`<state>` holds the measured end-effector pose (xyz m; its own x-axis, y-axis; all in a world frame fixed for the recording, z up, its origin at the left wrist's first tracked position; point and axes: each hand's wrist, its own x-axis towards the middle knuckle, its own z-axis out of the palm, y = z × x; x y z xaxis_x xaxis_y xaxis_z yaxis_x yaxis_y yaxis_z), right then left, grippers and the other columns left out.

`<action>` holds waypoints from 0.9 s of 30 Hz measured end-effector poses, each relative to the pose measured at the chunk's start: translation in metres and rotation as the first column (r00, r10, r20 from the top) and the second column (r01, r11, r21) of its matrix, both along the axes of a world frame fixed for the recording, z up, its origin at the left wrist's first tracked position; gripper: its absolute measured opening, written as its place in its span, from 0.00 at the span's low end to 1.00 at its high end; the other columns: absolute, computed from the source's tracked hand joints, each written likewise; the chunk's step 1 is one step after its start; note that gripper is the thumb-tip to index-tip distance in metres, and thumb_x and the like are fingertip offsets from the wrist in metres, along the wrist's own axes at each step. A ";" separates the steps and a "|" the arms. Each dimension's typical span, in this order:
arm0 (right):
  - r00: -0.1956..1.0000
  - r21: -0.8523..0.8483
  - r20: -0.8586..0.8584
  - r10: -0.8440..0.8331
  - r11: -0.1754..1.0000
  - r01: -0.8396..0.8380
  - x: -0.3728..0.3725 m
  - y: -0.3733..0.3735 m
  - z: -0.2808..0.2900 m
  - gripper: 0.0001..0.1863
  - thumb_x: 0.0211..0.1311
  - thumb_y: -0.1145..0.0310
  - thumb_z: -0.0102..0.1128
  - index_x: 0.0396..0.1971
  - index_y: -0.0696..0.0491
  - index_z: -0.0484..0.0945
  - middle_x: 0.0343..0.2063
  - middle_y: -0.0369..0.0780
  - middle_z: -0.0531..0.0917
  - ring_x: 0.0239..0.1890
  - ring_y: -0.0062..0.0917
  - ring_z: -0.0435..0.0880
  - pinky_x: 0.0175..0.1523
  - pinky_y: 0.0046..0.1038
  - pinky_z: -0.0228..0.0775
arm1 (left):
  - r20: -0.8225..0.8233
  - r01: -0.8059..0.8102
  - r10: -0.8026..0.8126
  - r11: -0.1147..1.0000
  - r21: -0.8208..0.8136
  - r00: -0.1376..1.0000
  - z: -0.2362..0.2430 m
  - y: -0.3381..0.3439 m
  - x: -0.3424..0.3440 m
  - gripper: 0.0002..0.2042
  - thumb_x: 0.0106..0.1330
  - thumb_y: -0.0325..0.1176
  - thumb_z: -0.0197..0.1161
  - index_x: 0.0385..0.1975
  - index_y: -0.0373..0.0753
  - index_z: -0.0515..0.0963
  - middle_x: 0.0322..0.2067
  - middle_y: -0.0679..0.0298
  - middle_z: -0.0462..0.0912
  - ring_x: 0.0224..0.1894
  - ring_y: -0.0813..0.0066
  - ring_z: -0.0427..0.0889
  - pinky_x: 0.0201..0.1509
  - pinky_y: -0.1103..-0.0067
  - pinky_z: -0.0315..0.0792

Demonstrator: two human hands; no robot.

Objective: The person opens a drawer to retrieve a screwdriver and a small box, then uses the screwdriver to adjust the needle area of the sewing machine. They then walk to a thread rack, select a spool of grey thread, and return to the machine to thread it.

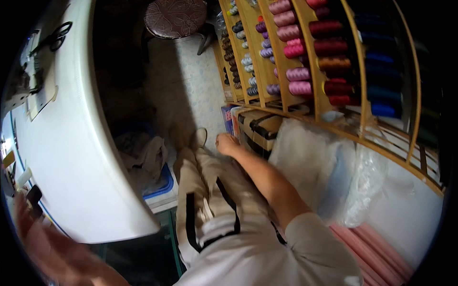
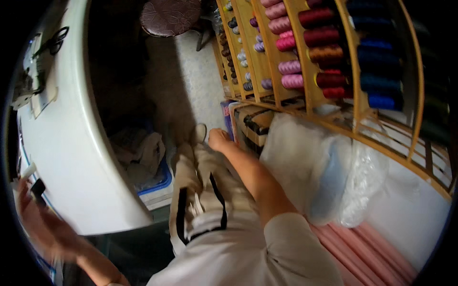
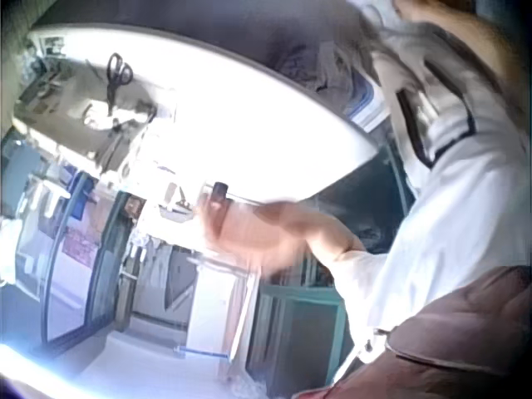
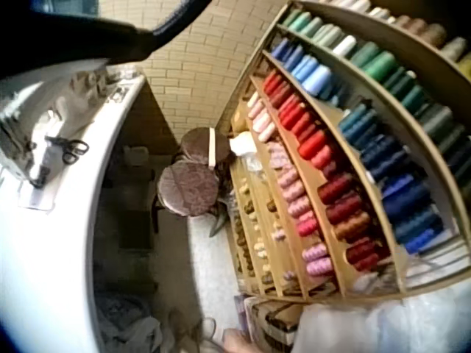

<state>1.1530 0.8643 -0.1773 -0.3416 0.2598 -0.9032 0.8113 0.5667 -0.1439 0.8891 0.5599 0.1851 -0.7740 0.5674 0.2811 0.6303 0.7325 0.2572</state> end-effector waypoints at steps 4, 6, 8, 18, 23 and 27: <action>0.999 0.066 -0.041 0.008 0.998 -0.006 0.006 -0.002 -0.059 0.13 0.65 0.68 0.54 0.40 0.61 0.81 0.42 0.56 0.82 0.46 0.49 0.82 0.52 0.44 0.75 | 0.320 0.107 -0.047 0.979 -0.172 0.946 -0.182 0.011 0.014 0.30 0.61 0.29 0.59 0.67 0.47 0.67 0.71 0.55 0.58 0.74 0.54 0.54 0.76 0.56 0.48; 0.999 0.117 -0.041 0.033 0.993 -0.028 -0.009 0.011 -0.072 0.13 0.65 0.68 0.53 0.41 0.61 0.81 0.42 0.56 0.82 0.46 0.50 0.83 0.52 0.44 0.75 | 0.139 0.226 -0.189 0.918 -0.327 0.972 -0.210 0.004 0.000 0.32 0.56 0.31 0.58 0.66 0.55 0.68 0.72 0.58 0.57 0.74 0.51 0.51 0.75 0.48 0.44; 0.996 0.175 -0.088 0.009 0.985 0.007 -0.019 0.028 -0.087 0.13 0.64 0.67 0.53 0.41 0.60 0.80 0.41 0.55 0.83 0.46 0.50 0.82 0.52 0.44 0.75 | 0.168 0.234 -0.192 0.930 -0.283 0.967 -0.216 -0.002 -0.014 0.30 0.56 0.31 0.57 0.64 0.53 0.72 0.71 0.57 0.60 0.74 0.51 0.52 0.75 0.49 0.45; 0.957 0.477 -0.259 -0.127 0.845 0.241 -0.031 0.122 -0.135 0.18 0.58 0.64 0.55 0.40 0.64 0.81 0.32 0.56 0.84 0.38 0.49 0.84 0.46 0.43 0.75 | 0.219 0.319 -0.268 0.914 -0.251 0.938 -0.216 -0.012 -0.033 0.24 0.67 0.23 0.51 0.65 0.39 0.69 0.71 0.51 0.58 0.74 0.52 0.54 0.76 0.58 0.49; 0.941 0.467 -0.190 -0.281 0.817 0.338 -0.004 0.135 -0.154 0.21 0.58 0.64 0.58 0.45 0.66 0.79 0.39 0.58 0.82 0.44 0.49 0.83 0.49 0.43 0.75 | 0.234 0.322 -0.267 0.916 -0.240 0.935 -0.219 -0.011 -0.033 0.24 0.69 0.26 0.53 0.66 0.37 0.68 0.70 0.50 0.58 0.74 0.53 0.54 0.76 0.58 0.49; 0.921 0.569 -0.243 -0.303 0.725 0.388 -0.003 0.133 -0.154 0.26 0.57 0.64 0.57 0.51 0.68 0.75 0.33 0.51 0.86 0.37 0.41 0.86 0.47 0.37 0.76 | 0.244 0.340 -0.272 0.889 -0.308 0.931 -0.210 -0.016 -0.034 0.23 0.70 0.28 0.52 0.66 0.36 0.67 0.71 0.49 0.57 0.74 0.51 0.54 0.75 0.59 0.49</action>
